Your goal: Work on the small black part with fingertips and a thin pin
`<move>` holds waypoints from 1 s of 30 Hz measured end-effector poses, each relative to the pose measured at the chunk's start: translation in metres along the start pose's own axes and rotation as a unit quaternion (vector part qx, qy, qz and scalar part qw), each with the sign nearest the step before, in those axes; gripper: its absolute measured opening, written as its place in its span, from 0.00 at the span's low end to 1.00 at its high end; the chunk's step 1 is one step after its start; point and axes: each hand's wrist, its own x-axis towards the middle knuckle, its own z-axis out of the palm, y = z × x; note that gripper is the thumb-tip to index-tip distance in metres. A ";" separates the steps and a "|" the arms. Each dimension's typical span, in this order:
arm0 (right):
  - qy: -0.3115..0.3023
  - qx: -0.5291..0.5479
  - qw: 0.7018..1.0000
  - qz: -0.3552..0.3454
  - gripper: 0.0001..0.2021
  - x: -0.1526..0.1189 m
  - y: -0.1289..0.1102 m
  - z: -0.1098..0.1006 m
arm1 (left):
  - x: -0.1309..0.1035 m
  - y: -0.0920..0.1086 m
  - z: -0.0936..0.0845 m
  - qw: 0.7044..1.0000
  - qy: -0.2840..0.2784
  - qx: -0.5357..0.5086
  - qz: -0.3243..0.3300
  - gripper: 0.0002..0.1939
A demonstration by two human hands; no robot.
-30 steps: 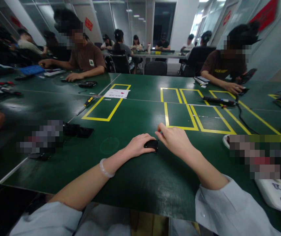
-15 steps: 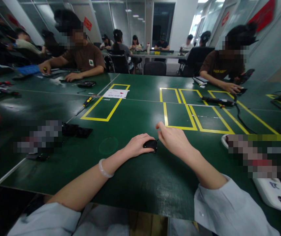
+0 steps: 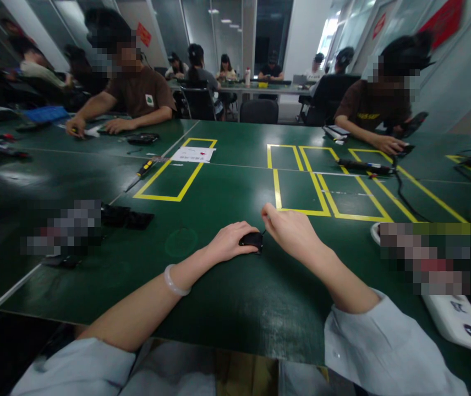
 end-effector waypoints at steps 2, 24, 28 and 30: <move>0.007 0.009 1.000 -0.003 0.13 -0.001 0.001 0.001 | 0.000 0.000 0.000 1.000 0.001 -0.001 0.001 0.22; 0.023 0.016 1.000 0.001 0.12 -0.002 0.001 -0.001 | 0.001 0.002 0.000 1.000 0.002 0.002 -0.002 0.22; 0.013 -0.004 1.000 0.011 0.14 0.000 0.002 0.001 | 0.001 0.002 0.000 1.000 0.004 0.006 -0.002 0.22; 0.008 -0.013 1.000 0.013 0.15 0.001 0.002 0.002 | 0.002 0.002 0.000 1.000 0.004 0.007 -0.001 0.22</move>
